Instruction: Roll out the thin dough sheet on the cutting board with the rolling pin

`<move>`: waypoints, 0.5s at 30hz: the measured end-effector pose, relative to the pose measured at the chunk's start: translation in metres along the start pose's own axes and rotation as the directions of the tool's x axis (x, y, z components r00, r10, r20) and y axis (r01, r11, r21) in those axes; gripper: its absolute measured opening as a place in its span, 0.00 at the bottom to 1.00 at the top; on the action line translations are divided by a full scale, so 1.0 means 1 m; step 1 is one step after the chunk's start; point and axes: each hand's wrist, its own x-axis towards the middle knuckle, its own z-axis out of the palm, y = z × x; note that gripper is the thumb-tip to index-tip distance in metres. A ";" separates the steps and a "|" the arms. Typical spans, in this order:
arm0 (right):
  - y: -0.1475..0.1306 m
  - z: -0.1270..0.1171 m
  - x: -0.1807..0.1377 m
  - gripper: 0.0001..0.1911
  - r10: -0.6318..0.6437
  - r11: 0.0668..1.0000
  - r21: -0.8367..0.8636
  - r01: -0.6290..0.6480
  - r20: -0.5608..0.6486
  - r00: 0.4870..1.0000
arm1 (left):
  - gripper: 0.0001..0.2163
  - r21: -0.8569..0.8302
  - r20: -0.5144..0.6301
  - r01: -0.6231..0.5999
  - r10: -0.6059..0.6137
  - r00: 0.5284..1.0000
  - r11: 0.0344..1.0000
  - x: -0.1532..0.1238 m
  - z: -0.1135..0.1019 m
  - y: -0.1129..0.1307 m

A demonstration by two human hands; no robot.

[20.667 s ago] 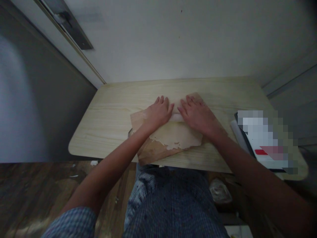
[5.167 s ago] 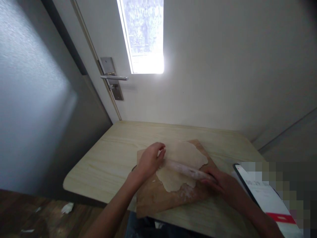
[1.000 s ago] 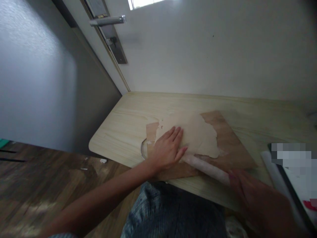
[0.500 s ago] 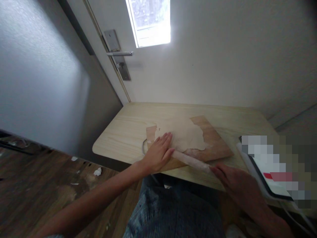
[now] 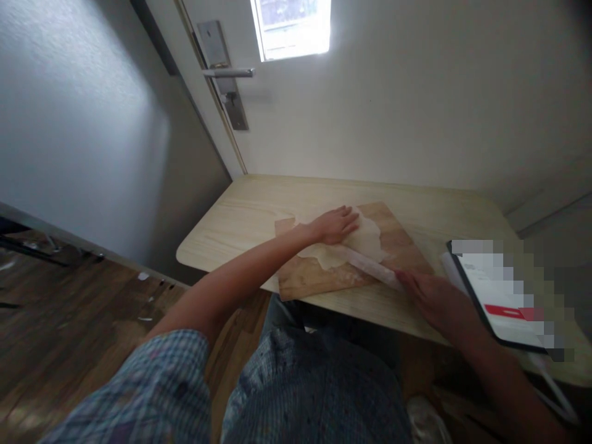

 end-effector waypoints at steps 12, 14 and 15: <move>0.002 -0.005 0.001 0.29 0.018 0.995 -0.099 -0.004 0.143 0.990 | 0.26 -0.095 0.082 0.100 -0.092 0.992 0.990 -0.018 0.009 0.003; 0.003 -0.005 -0.001 0.30 0.000 0.997 -0.077 0.012 0.151 0.988 | 0.26 -0.078 0.069 0.098 -0.092 0.993 0.992 -0.025 0.010 0.006; 0.002 -0.006 -0.002 0.30 -0.009 0.998 -0.067 0.019 0.151 0.988 | 0.27 -0.065 0.061 0.090 -0.086 0.994 0.994 -0.029 0.011 0.007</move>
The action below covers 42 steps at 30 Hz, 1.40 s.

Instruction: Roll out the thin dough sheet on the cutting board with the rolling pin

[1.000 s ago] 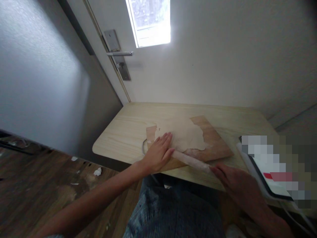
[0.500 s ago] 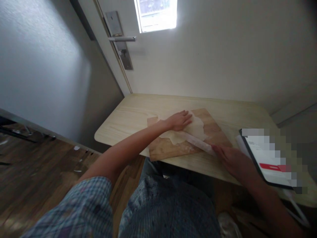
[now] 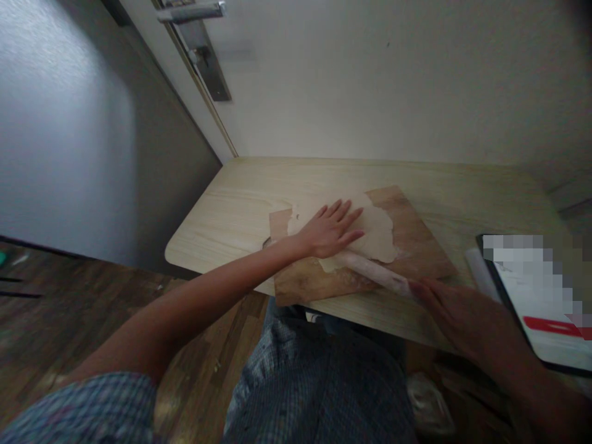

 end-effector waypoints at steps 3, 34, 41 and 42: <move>-0.002 -0.003 -0.003 0.31 -0.003 1.000 0.006 0.003 0.017 1.000 | 0.28 0.046 -0.034 -0.028 0.029 0.999 0.999 -0.011 0.001 0.003; -0.021 -0.017 -0.006 0.21 -0.133 0.991 -0.007 0.133 -0.162 0.978 | 0.24 -0.008 -0.110 0.002 -0.003 0.994 1.000 -0.075 -0.022 0.007; -0.017 -0.010 0.014 0.26 -0.131 0.985 0.103 0.139 -0.083 0.988 | 0.26 0.026 0.069 0.086 -0.088 0.994 0.996 -0.005 -0.027 -0.018; -0.017 -0.008 0.013 0.26 -0.118 0.987 0.098 0.125 -0.073 0.990 | 0.26 0.034 0.062 0.095 -0.097 0.993 0.995 0.000 -0.024 -0.021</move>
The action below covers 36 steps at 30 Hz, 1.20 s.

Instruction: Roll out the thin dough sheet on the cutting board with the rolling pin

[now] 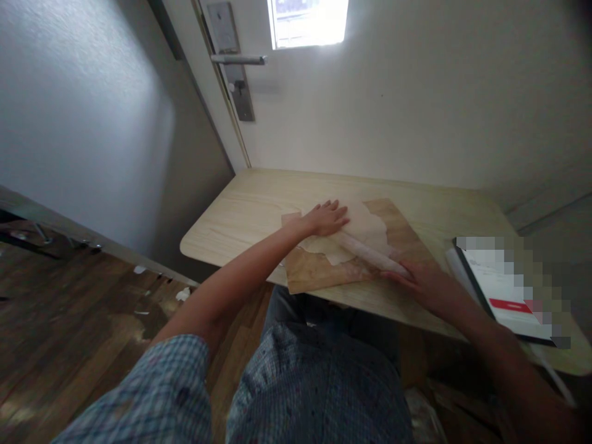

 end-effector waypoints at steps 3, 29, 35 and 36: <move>-0.003 0.004 -0.003 0.28 0.068 0.996 -0.065 -0.067 0.017 0.998 | 0.27 0.011 0.029 0.018 -0.019 0.999 1.000 0.013 0.003 -0.002; -0.007 0.016 -0.013 0.20 0.099 0.953 -0.291 -0.084 0.036 0.994 | 0.31 -0.038 -0.062 -0.095 0.092 0.994 0.995 0.012 0.019 0.001; -0.009 0.016 -0.019 0.18 0.056 0.963 -0.266 -0.040 0.051 0.997 | 0.32 -0.025 -0.111 -0.162 0.159 0.981 0.986 -0.023 0.026 0.001; -0.010 0.017 -0.020 0.19 0.047 0.959 -0.280 -0.037 0.030 0.998 | 0.32 -0.027 -0.122 -0.168 0.163 0.979 0.986 -0.028 0.027 0.001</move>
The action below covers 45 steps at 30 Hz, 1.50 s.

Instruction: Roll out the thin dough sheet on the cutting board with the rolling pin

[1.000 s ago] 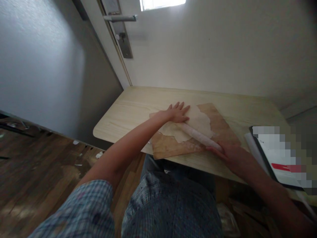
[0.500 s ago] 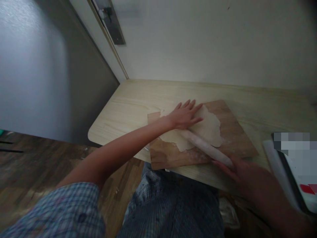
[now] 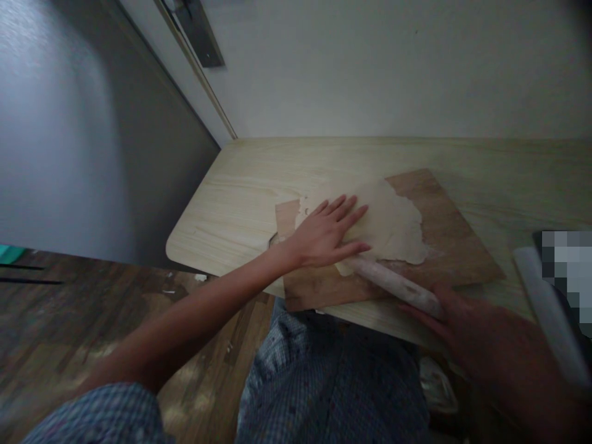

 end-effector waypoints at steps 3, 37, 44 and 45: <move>-0.003 0.003 -0.003 0.19 -0.010 0.999 -0.048 0.006 -0.075 0.997 | 0.31 -0.010 -0.049 -0.011 0.011 0.999 1.000 -0.011 0.003 0.003; 0.006 -0.066 0.042 0.22 -0.250 0.954 -0.234 0.189 -0.266 0.931 | 0.26 0.084 -0.241 0.211 -0.185 0.953 0.974 -0.076 0.016 0.034; 0.016 -0.070 0.125 0.21 -0.466 0.880 -0.002 0.475 -0.195 0.863 | 0.30 0.168 -0.190 0.378 -0.346 0.919 0.910 -0.051 0.007 0.029; 0.016 -0.065 0.134 0.23 -0.486 0.867 0.003 0.499 -0.219 0.846 | 0.31 0.190 -0.190 0.391 -0.357 0.915 0.901 -0.049 0.007 0.028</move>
